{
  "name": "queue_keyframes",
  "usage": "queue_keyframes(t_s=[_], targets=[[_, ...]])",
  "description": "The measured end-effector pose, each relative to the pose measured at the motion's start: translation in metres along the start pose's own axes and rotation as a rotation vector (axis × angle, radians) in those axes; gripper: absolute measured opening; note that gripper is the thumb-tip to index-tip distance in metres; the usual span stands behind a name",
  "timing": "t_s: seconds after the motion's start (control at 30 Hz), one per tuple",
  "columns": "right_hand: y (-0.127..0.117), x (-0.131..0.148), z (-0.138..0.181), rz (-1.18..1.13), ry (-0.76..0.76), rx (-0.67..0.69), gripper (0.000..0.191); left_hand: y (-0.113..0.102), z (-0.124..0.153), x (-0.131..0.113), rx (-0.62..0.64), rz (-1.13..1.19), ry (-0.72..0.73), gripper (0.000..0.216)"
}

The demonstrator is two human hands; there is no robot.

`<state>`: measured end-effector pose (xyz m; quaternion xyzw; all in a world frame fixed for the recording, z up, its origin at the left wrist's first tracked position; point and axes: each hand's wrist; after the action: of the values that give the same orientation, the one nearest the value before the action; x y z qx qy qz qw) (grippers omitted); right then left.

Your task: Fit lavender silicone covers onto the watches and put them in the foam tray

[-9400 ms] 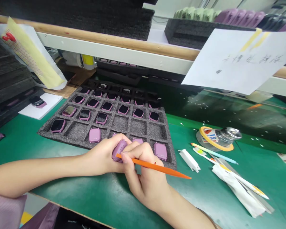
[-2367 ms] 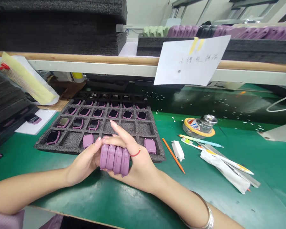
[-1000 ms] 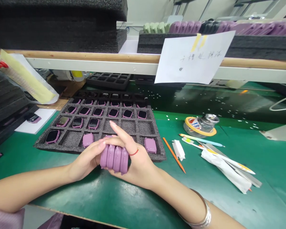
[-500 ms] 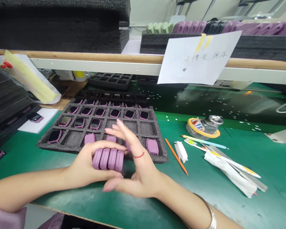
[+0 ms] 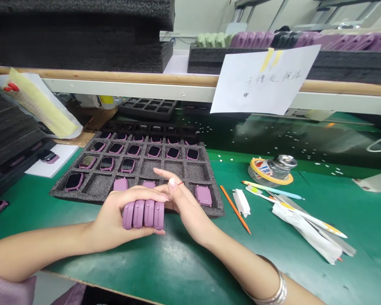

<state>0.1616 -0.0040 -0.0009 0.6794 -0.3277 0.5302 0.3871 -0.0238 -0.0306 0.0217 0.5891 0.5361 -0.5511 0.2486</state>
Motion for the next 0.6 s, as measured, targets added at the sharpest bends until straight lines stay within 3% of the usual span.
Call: queue_keyframes(t_s=[0.2,0.37,0.6], targets=[[0.000,-0.003,0.007,-0.060,0.014,0.112,0.072,0.002,0.000,0.004,-0.021,-0.052,0.013,0.036],[0.004,0.001,0.008,-0.044,-0.044,0.084,0.078,0.002,0.000,0.004,-0.022,-0.049,0.013,0.036],[0.009,0.012,0.007,0.144,-0.086,0.078,0.100,0.005,0.000,0.005,0.019,-0.025,0.082,0.029]])
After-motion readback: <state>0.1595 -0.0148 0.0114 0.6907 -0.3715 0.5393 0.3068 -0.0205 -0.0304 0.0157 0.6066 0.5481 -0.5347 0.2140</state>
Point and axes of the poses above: each hand's wrist, its own z-axis away from the middle knuckle, its own y-axis out of the palm, x = y × z, and after that the axes turned 8 degrees about -y, right-handed
